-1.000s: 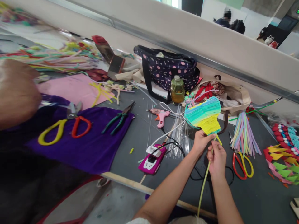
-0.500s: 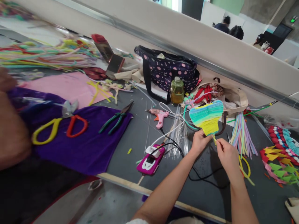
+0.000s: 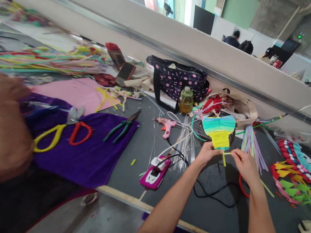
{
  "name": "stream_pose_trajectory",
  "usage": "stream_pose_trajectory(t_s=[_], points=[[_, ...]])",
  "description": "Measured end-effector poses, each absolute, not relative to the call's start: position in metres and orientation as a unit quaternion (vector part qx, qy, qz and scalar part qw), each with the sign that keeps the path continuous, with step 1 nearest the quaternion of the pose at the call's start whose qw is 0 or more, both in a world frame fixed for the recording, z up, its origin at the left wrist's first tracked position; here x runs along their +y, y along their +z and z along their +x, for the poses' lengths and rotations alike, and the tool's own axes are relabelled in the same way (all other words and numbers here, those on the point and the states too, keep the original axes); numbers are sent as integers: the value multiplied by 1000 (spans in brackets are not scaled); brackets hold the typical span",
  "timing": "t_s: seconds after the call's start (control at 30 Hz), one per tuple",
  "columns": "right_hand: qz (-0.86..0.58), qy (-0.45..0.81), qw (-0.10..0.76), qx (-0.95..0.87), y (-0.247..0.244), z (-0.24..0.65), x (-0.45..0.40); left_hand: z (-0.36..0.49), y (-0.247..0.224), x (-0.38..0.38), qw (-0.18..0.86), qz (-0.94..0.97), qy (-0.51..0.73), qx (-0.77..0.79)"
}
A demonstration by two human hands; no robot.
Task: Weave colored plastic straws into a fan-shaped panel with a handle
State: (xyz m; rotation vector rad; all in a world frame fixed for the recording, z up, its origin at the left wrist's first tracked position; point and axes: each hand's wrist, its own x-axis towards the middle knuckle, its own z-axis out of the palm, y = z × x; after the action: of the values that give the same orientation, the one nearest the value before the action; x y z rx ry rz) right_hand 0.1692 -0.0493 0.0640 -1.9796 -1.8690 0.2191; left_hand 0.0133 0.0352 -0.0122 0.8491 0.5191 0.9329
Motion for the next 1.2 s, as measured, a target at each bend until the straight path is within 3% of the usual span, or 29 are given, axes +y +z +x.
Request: stream_pose_trajectory(t_s=[0.23,0.73,0.93,1.2], points=[[-668,260,310,-624,48,185,-44,9,-12,36,822,348,400,205],[-599,473,528,-373,5,146,-43,10,-5,30,857,220,425,193],[-588,458,555,-370,-3,118,-43,8,3,29,847,202,453,192],[-696,205,531,-439,-16,81,-49,10,3,29,823,205,483,220]])
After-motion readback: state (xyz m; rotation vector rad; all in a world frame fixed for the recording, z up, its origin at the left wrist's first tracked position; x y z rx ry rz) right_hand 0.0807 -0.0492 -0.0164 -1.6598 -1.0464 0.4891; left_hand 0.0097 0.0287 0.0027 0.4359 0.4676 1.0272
